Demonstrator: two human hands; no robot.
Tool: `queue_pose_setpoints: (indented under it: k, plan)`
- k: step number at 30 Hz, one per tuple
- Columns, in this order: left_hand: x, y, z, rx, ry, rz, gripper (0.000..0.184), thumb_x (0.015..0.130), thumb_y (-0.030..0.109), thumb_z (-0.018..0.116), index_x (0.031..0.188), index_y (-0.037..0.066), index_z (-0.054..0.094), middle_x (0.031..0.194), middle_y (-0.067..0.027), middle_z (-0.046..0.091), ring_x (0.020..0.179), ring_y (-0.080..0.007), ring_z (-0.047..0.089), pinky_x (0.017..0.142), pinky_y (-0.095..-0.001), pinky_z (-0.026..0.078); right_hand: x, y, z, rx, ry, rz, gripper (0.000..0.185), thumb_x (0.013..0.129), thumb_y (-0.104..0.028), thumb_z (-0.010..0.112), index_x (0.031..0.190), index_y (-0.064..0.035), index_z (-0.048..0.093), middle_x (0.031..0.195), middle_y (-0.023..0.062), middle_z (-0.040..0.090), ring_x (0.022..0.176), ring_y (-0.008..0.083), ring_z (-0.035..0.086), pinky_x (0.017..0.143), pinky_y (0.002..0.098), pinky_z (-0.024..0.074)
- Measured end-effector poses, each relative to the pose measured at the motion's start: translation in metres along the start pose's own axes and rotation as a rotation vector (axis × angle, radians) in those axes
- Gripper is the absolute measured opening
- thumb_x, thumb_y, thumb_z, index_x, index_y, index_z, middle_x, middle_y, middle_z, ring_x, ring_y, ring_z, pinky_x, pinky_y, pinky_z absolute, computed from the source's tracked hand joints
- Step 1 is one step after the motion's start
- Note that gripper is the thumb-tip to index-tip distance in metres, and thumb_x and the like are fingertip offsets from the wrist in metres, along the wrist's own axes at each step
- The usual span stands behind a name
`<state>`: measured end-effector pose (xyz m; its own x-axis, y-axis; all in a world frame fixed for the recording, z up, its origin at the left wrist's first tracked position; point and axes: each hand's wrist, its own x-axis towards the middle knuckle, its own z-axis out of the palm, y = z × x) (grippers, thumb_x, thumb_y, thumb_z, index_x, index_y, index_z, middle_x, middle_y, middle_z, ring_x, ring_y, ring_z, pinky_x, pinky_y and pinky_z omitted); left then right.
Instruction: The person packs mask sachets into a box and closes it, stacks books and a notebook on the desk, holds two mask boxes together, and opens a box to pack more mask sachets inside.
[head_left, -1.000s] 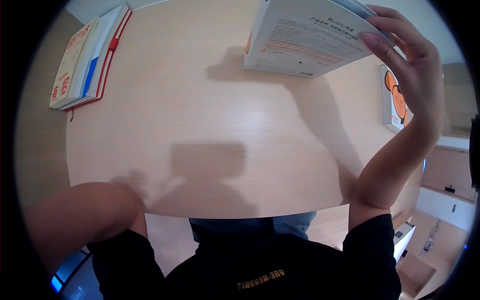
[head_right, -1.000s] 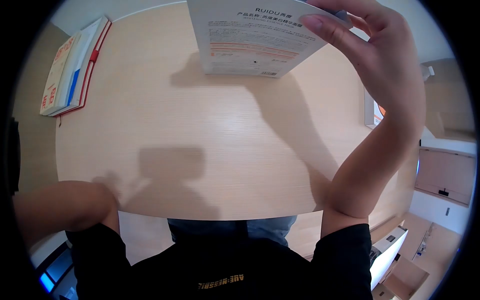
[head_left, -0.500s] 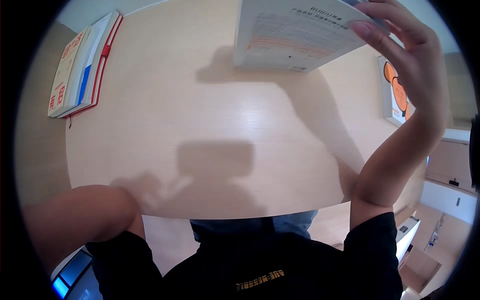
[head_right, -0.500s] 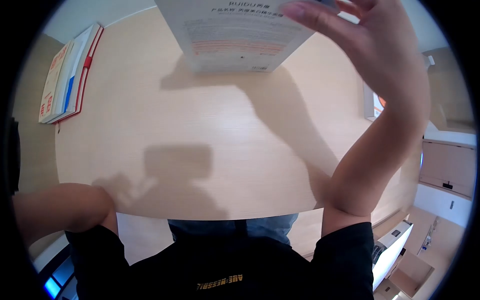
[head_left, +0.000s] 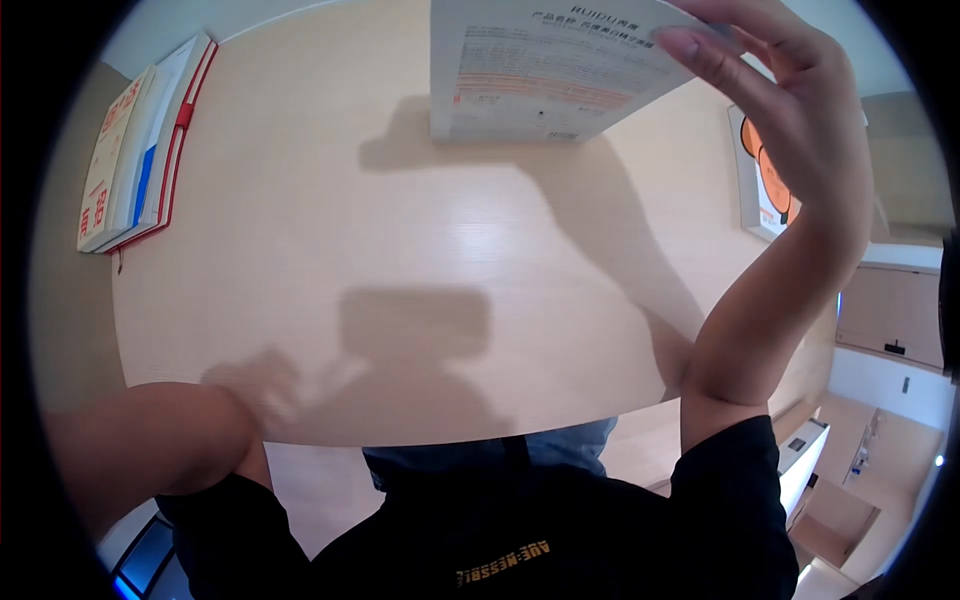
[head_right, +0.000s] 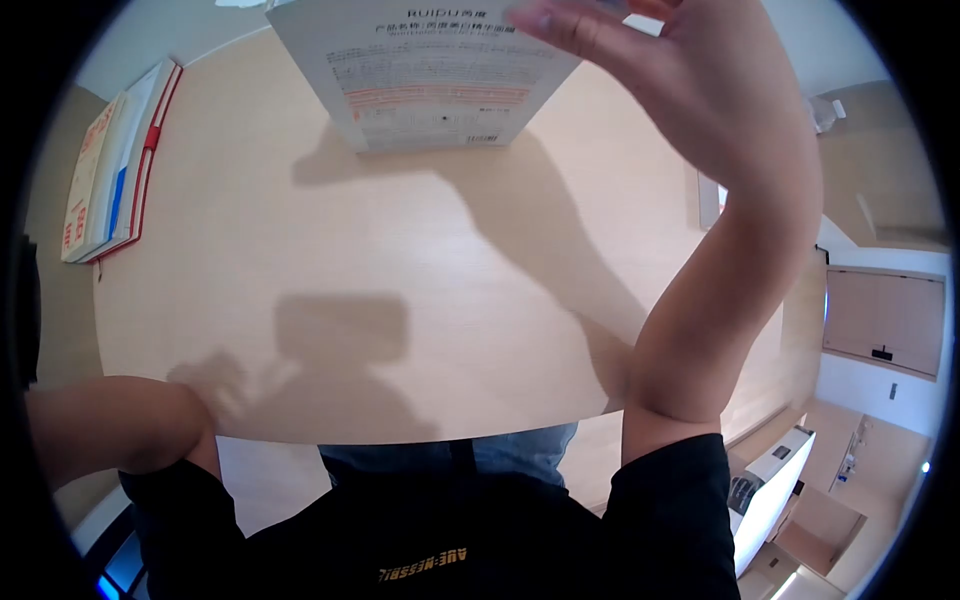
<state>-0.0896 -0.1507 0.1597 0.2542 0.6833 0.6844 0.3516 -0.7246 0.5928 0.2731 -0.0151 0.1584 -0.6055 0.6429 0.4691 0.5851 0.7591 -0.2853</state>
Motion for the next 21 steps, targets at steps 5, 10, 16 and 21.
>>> queue_pose_setpoints:
  k: [5, 10, 16, 21]
  plan:
    - [0.0, 0.0, 0.0, 0.018, -0.017, -0.032, 0.066, 0.1, 0.056, 0.054, 0.131, -0.002, 0.063, 0.134, -0.0272, 0.058, 0.125, -0.0406, 0.055, 0.108, -0.0526, 0.043, 0.001, -0.013, 0.001, 0.001, -0.011, 0.072, 0.019, 0.091, -0.016, 0.081, 0.096, 0.0029, 0.08, 0.1, 0.0127, 0.076, 0.084, 0.019, 0.071, 0.078, 0.0323, 0.0607]
    - [0.004, -0.011, 0.006, 0.042, -0.015, -0.052, 0.064, 0.101, 0.055, 0.054, 0.129, -0.002, 0.063, 0.132, -0.0271, 0.059, 0.123, -0.0409, 0.056, 0.107, -0.0524, 0.044, 0.002, -0.02, -0.014, -0.184, -0.117, 0.024, 0.018, 0.093, -0.016, 0.078, 0.1, 0.0004, 0.08, 0.098, 0.0123, 0.076, 0.08, 0.0186, 0.071, 0.076, 0.0341, 0.0604]
    - [0.025, -0.043, 0.028, 0.082, -0.056, -0.125, 0.062, 0.101, 0.053, 0.054, 0.128, -0.003, 0.064, 0.13, -0.027, 0.06, 0.121, -0.0413, 0.058, 0.106, -0.0522, 0.045, 0.013, -0.034, -0.008, 0.061, 0.069, 0.437, 0.021, 0.093, -0.018, 0.073, 0.095, 0.0022, 0.077, 0.08, 0.0175, 0.073, 0.073, 0.0311, 0.071, 0.069, 0.0441, 0.0584]
    - [0.019, -0.062, 0.051, 0.077, -0.044, -0.186, 0.061, 0.101, 0.052, 0.054, 0.127, -0.003, 0.064, 0.128, -0.027, 0.061, 0.119, -0.0416, 0.059, 0.105, -0.052, 0.045, 0.0, -0.006, -0.002, -0.171, 0.245, -0.053, 0.018, 0.086, -0.011, 0.066, 0.085, 0.0049, 0.073, 0.08, 0.0288, 0.069, 0.075, 0.0462, 0.068, 0.073, 0.0504, 0.0572]
